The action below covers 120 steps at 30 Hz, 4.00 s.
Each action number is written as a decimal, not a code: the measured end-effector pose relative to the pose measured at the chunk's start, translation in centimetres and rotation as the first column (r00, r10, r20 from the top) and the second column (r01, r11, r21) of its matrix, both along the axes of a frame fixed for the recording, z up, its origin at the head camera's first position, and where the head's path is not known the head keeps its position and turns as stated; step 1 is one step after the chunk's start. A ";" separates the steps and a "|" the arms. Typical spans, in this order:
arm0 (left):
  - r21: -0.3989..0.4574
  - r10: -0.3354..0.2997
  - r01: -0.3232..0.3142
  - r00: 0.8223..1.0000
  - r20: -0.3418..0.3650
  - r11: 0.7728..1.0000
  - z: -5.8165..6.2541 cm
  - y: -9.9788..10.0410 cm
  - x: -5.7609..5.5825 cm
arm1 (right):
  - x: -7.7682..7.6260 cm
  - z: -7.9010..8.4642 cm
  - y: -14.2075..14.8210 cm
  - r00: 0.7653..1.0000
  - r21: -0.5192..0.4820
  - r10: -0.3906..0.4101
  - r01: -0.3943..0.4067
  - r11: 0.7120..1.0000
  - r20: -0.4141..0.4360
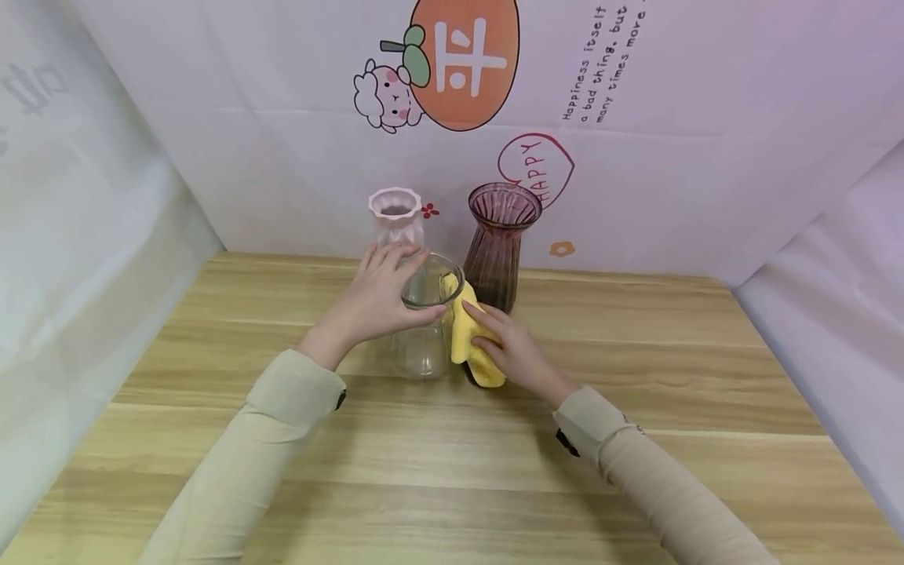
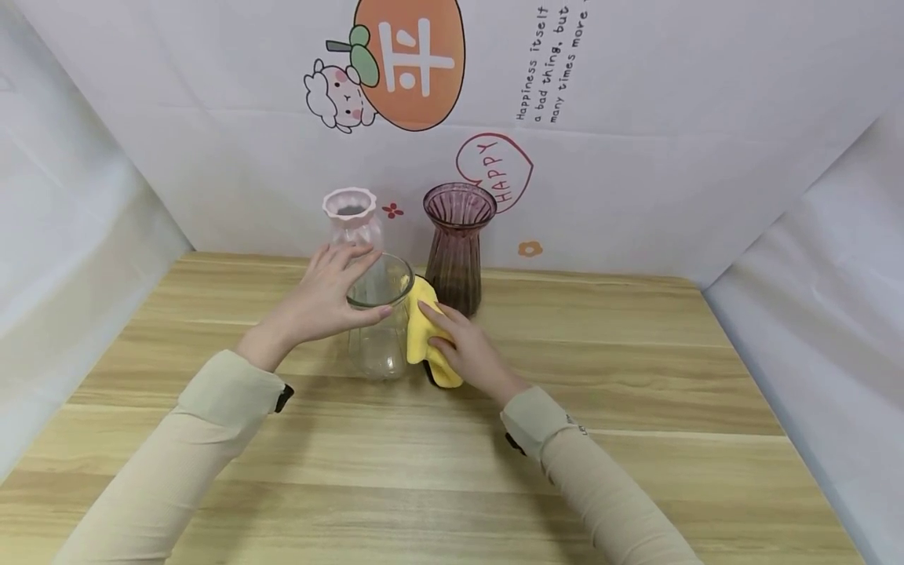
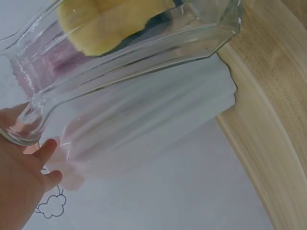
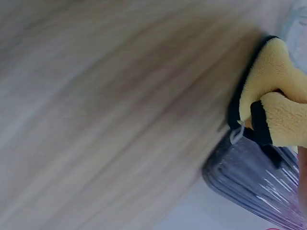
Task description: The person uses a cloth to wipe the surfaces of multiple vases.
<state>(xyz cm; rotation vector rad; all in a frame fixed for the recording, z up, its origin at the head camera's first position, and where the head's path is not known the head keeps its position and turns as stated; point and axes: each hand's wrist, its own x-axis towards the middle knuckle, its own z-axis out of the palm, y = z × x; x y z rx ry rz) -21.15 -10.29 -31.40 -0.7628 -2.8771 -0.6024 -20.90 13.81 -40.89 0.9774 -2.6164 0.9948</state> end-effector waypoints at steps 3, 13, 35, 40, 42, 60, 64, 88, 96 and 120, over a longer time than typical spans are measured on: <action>-0.003 -0.007 0.007 1.000 0.016 1.000 0.0 -0.1 0.1 | 0.0 0.6 -0.4 1.000 -0.062 0.000 -0.002 0.998 -0.022; -0.012 -0.038 0.038 0.998 0.043 0.999 -0.1 -0.2 0.2 | 0.4 2.5 -1.5 0.998 -0.160 -0.055 0.052 0.986 -0.016; -0.050 0.001 -0.001 1.000 -0.006 0.999 0.1 0.2 0.2 | 0.5 -0.2 -0.6 0.998 0.031 -0.045 0.044 0.999 0.037; -0.060 0.043 -0.041 0.999 0.027 0.997 0.3 0.3 0.4 | 0.7 -0.2 -0.6 0.997 0.062 -0.045 0.041 0.997 0.069; -0.061 0.059 -0.058 0.998 0.027 0.996 0.4 0.3 0.5 | 0.7 -0.2 -0.6 0.997 0.065 -0.046 0.042 0.997 0.067; -0.023 0.095 -0.094 0.995 0.044 0.995 0.1 0.0 1.2 | 0.7 0.6 0.1 0.999 0.001 -0.039 0.039 0.999 -0.020; -0.008 0.105 -0.105 0.994 0.032 0.994 0.1 -0.4 1.4 | 0.7 0.9 0.5 0.997 -0.008 -0.050 0.049 0.999 -0.053; 0.007 0.232 -0.232 0.973 -0.010 0.973 -0.2 -3.2 1.8 | 0.4 2.6 5.5 0.981 -0.048 -0.107 0.100 0.994 -0.164; -0.003 0.282 -0.282 0.959 0.009 0.959 -0.1 -3.8 1.7 | 0.4 2.6 7.5 0.974 -0.062 -0.133 0.124 0.990 -0.182; -0.049 0.410 -0.408 0.912 0.025 0.912 0.3 -6.3 0.6 | -0.3 1.9 11.6 0.901 -0.061 -0.400 0.395 0.916 -0.167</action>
